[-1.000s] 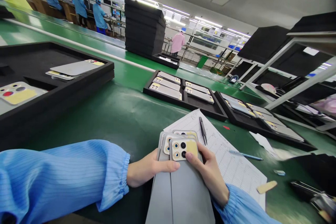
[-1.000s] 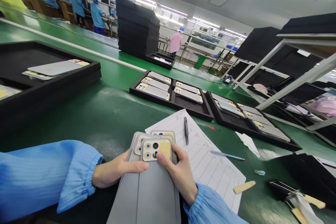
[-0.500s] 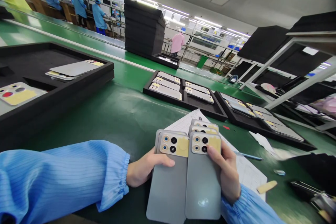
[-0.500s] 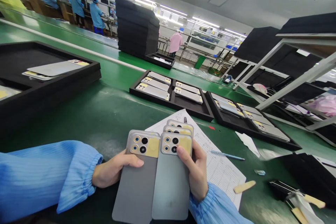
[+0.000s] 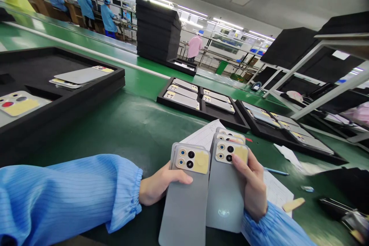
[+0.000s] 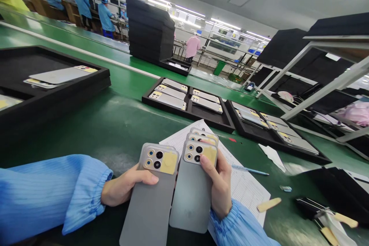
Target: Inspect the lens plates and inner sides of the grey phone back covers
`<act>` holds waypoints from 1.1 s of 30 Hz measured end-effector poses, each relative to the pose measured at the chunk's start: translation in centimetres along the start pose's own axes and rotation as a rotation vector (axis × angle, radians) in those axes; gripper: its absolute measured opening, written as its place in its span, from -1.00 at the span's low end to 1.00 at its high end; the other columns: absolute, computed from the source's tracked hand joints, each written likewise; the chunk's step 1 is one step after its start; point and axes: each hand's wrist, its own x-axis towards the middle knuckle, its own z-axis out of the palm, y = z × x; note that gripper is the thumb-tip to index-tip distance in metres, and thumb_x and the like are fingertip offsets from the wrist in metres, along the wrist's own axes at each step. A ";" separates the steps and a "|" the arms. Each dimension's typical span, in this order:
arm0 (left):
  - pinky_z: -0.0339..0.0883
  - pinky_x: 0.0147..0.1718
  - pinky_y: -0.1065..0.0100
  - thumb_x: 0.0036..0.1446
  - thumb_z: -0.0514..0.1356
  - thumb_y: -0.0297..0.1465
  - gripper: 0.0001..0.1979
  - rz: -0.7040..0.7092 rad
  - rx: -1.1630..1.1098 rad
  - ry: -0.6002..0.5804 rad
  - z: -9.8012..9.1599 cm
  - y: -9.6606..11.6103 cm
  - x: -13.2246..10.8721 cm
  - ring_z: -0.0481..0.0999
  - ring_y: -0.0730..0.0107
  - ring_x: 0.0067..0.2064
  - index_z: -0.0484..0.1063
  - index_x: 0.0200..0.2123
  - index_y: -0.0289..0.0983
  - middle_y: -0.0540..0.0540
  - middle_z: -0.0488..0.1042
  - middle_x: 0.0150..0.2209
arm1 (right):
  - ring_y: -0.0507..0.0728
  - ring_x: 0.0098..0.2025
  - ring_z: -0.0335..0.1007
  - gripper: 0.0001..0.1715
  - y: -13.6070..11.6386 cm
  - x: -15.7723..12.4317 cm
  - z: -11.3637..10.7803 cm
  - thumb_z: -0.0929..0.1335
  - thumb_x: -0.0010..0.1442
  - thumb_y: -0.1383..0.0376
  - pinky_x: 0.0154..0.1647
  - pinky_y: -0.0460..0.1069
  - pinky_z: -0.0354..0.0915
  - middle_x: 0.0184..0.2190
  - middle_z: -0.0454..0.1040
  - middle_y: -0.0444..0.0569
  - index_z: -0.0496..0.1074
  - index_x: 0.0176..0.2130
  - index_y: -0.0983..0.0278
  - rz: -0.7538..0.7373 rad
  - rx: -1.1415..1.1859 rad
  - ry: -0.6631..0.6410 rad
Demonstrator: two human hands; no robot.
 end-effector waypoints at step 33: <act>0.26 -0.15 0.30 0.01 0.14 -0.45 -0.65 0.091 0.156 -0.203 -0.1 0.1 -0.3 0.46 0.28 -0.16 0.37 -0.06 -0.28 -0.14 0.51 -0.19 | 0.24 -0.16 0.39 -0.63 0.3 -0.1 -0.1 0.35 0.01 0.18 -0.21 0.03 0.29 -0.16 0.48 -0.05 0.35 -0.14 0.20 0.019 -0.044 -0.218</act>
